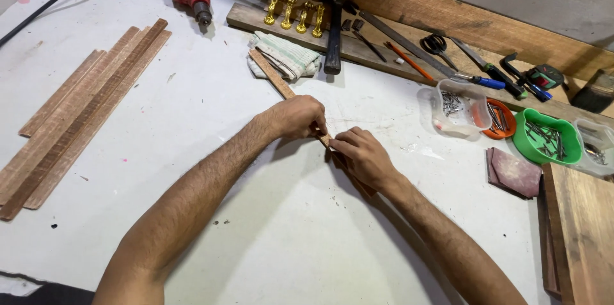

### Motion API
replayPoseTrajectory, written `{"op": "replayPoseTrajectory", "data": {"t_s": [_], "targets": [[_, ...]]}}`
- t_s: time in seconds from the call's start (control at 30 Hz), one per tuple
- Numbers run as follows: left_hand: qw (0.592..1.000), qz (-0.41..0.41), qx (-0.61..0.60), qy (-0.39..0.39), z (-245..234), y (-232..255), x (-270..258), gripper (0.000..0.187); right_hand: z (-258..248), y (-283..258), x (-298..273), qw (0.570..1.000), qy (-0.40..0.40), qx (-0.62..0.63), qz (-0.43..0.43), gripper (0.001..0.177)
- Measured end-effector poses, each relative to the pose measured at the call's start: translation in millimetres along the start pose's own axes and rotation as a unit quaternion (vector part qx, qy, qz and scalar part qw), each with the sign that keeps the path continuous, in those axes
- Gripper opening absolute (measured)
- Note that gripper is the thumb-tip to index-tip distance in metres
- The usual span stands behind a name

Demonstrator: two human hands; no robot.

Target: Sand a small wooden strip manually with sandpaper.

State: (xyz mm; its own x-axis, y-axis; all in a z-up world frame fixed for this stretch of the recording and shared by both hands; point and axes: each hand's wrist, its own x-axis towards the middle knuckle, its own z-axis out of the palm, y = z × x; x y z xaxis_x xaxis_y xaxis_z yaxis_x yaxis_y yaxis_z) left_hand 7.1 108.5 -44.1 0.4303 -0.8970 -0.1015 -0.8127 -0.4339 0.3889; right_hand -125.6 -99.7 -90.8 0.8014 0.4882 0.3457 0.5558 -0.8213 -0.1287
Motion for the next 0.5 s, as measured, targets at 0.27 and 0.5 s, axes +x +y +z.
{"op": "replayPoseTrajectory", "data": {"t_s": [0.27,0.5], "targets": [[0.997,-0.034,-0.071,0.011,-15,6,-6,0.030,-10,-4,2,0.999,-0.028,-0.025,-0.020,0.024],[0.996,-0.019,-0.090,0.019,-5,-3,-2,0.036,1,-7,0,0.996,-0.047,-0.063,-0.037,0.022]]}}
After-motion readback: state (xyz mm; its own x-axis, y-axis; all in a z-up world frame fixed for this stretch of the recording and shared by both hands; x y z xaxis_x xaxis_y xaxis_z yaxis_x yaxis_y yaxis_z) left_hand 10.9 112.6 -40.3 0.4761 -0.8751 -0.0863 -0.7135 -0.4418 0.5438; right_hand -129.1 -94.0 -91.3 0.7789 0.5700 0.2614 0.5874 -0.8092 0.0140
